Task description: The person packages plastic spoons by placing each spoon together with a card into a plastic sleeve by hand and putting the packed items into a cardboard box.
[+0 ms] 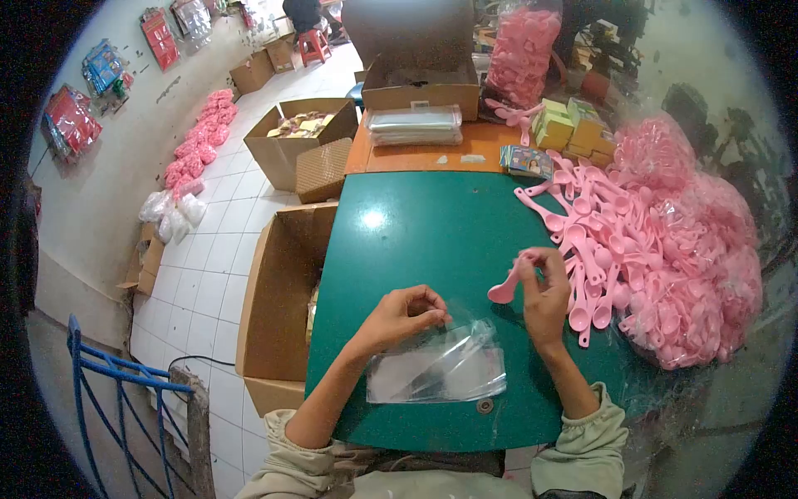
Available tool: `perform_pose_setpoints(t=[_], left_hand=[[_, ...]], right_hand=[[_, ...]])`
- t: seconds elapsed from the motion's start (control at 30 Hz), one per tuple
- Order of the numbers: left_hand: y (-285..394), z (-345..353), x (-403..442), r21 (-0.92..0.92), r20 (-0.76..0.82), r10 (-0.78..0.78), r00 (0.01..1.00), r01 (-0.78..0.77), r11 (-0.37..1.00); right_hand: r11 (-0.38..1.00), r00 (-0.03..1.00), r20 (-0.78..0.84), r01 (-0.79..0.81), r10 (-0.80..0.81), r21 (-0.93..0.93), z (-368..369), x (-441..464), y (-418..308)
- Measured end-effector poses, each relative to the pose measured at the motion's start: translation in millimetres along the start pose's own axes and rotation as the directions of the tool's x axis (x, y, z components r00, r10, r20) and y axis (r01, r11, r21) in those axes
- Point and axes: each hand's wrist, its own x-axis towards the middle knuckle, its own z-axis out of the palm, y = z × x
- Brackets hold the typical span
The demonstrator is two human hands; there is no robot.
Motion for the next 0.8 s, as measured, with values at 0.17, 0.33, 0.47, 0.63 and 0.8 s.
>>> perform_pose_setpoints(t=[0.17, 0.33, 0.47, 0.63, 0.8], left_hand=[[2.4, -2.8, -1.1, -0.105, 0.008, -0.070, 0.997, 0.071, 0.992], [-1.7, -4.3, 0.8, -0.137, 0.031, -0.081, 0.996, 0.084, 0.987], [1.4, -10.2, -0.7, -0.325, 0.040, -0.070, 0.997, 0.079, 0.943], [7.3, -11.9, -3.0, -0.397, 0.001, -0.078, 0.997, 0.073, 0.915], [10.5, -6.8, -5.0, -0.342, 0.014, -0.074, 0.997, 0.074, 0.937]], right_hand=[[0.998, 1.000, 0.005, -0.031, 0.031, -0.059, 1.5, -5.3, -17.0], [0.974, 0.991, 0.097, 0.110, -0.092, -0.200, 5.8, -13.6, -26.1], [0.892, 0.965, 0.206, 0.235, -0.166, -0.386, 7.8, -12.1, -28.6], [0.872, 0.972, 0.131, 0.235, -0.197, -0.429, 3.4, -10.6, -25.6], [0.986, 0.997, -0.051, 0.046, -0.055, -0.160, 0.4, -9.3, -25.7]])
